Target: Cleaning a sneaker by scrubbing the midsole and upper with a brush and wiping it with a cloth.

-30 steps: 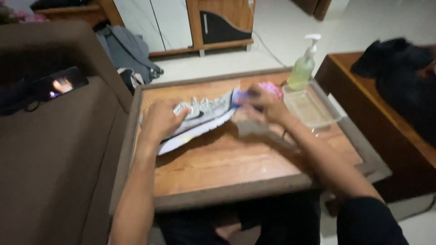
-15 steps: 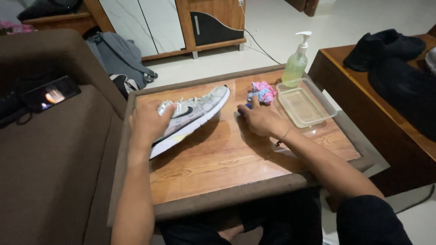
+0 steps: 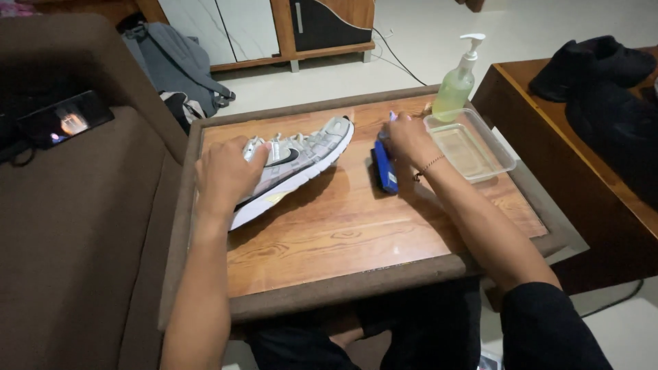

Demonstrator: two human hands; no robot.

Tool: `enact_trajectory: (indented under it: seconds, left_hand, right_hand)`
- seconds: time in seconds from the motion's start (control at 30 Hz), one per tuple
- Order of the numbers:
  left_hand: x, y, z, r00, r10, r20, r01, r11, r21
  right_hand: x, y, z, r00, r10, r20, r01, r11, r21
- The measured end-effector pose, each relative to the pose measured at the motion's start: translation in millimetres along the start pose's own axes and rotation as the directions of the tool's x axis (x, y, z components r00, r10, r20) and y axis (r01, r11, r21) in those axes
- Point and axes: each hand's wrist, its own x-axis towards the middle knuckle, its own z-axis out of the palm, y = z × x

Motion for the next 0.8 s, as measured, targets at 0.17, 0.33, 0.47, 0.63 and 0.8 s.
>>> enact_trajectory:
  seconds: [0.17,0.33,0.47,0.63,0.8]
  left_hand:
    - [1.2,-2.9,4.5,1.000,0.011,0.007,-0.011,1.000,0.004]
    - [0.3,-6.5,8.6,0.999,0.029,-0.034,-0.029,1.000,-0.002]
    - [-0.3,-6.5,7.7,0.999,0.030,-0.011,-0.030,1.000,-0.007]
    - [0.3,-6.5,7.7,0.997,0.068,-0.032,-0.067,0.998,0.020]
    - [-4.5,-5.9,8.3,0.994,0.103,-0.044,-0.102,0.995,0.022]
  right_hand:
    - [-21.3,-15.9,-37.0,0.988,-0.048,-0.144,0.070,0.986,0.150]
    - [-56.8,-61.3,-113.4,0.749,-0.120,-0.652,0.354,0.904,0.240]
    - [-76.7,-101.1,-118.8,0.718,-0.217,-0.662,0.545,0.767,0.340]
    - [-69.5,-109.5,-97.9,0.562,-0.303,-0.770,0.661,0.724,0.198]
    - [-87.3,-120.6,-104.0,0.423,-0.481,-0.768,0.765,0.644,0.018]
